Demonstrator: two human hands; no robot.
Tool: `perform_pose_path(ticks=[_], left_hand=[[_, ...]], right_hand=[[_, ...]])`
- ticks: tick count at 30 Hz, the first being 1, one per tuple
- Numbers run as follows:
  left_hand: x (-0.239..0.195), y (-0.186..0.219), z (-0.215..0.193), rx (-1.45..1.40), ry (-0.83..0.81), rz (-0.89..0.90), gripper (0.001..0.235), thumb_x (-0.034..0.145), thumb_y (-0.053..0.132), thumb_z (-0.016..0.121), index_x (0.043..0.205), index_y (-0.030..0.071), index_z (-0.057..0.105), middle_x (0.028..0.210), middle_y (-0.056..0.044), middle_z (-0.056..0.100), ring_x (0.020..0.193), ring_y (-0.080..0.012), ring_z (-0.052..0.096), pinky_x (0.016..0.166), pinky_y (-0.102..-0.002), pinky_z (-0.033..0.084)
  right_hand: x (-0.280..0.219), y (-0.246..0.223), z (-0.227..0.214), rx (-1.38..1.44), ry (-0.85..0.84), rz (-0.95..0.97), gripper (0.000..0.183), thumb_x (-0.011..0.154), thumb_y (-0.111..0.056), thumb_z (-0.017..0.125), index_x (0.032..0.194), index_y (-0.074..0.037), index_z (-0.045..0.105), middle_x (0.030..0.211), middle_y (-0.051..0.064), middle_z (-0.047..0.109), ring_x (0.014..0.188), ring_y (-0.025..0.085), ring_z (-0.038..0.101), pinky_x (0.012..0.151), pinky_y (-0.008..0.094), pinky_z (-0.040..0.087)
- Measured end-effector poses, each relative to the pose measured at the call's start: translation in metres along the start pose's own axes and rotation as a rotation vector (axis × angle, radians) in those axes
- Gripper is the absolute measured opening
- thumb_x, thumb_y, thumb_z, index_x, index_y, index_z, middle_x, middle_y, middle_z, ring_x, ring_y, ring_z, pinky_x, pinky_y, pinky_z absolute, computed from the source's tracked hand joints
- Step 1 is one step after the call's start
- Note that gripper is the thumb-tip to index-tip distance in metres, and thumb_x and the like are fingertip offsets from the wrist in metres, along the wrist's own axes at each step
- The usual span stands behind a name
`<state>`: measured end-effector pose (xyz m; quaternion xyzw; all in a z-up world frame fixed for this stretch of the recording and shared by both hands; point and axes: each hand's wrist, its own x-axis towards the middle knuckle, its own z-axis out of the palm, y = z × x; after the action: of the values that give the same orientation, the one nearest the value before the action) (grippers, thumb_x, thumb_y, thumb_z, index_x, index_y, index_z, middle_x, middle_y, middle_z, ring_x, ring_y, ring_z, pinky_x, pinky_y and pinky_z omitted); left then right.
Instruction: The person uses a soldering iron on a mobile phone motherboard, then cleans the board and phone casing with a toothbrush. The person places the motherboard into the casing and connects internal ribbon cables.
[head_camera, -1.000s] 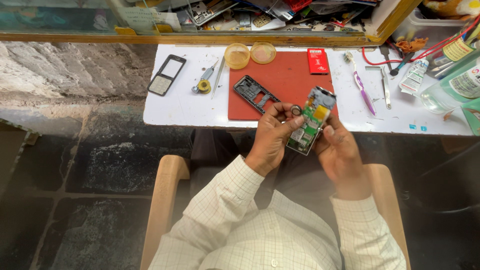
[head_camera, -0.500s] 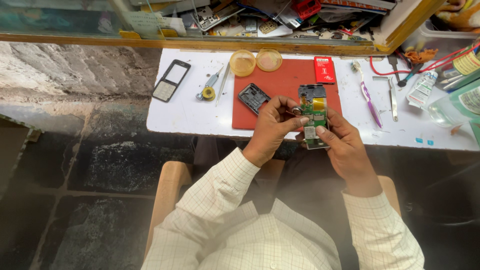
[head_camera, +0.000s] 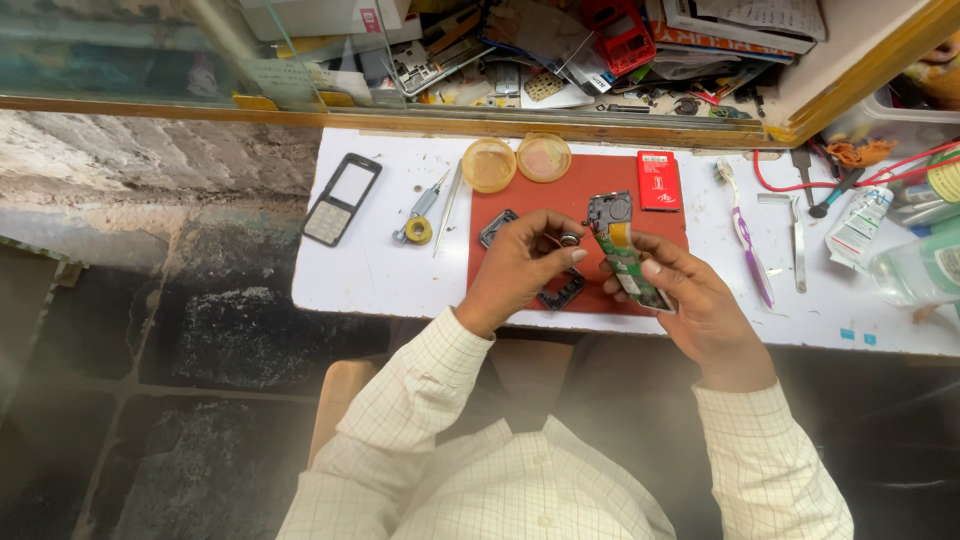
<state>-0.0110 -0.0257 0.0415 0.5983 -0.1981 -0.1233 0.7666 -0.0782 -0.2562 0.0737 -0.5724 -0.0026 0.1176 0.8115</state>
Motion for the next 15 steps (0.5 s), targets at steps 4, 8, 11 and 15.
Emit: perform_pose_path(ticks=[4,8,11,15], left_hand=[[0.004,0.001,-0.014,0.011,-0.001,-0.044,0.02,0.098,0.008,0.07,0.116,0.0,0.069,0.101,0.001,0.07,0.089,-0.0049,0.063,0.08,-0.021,0.055],[0.001,0.004,-0.021,-0.004,0.018,-0.055,0.026,0.099,0.007,0.068,0.124,0.0,0.066,0.098,-0.001,0.067,0.084,-0.0056,0.061,0.076,-0.022,0.053],[-0.003,0.009,-0.026,0.038,0.049,-0.085,0.028,0.099,0.007,0.067,0.126,0.0,0.063,0.094,-0.002,0.068,0.082,-0.0056,0.062,0.074,-0.022,0.054],[-0.008,0.013,-0.03,0.085,0.096,-0.101,0.025,0.099,0.005,0.066,0.123,-0.001,0.063,0.092,-0.002,0.07,0.083,-0.0048,0.066,0.073,-0.021,0.055]], right_hand=[[0.014,-0.001,-0.003,-0.034,-0.041,0.046,0.055,0.097,-0.017,0.057,0.147,0.004,0.052,0.116,0.012,0.065,0.098,0.021,0.063,0.088,0.036,0.053],[0.024,0.004,0.0,-0.066,0.002,0.115,0.056,0.093,-0.02,0.054,0.144,0.003,0.054,0.112,0.011,0.066,0.089,0.018,0.06,0.081,0.032,0.051],[0.03,0.013,0.005,-0.135,-0.006,0.101,0.056,0.093,-0.019,0.053,0.144,0.003,0.055,0.108,0.005,0.064,0.086,0.014,0.054,0.077,0.028,0.046],[0.035,0.024,0.014,-0.266,-0.035,0.06,0.057,0.092,-0.016,0.056,0.148,-0.002,0.054,0.103,-0.002,0.058,0.082,0.009,0.046,0.072,0.023,0.04]])
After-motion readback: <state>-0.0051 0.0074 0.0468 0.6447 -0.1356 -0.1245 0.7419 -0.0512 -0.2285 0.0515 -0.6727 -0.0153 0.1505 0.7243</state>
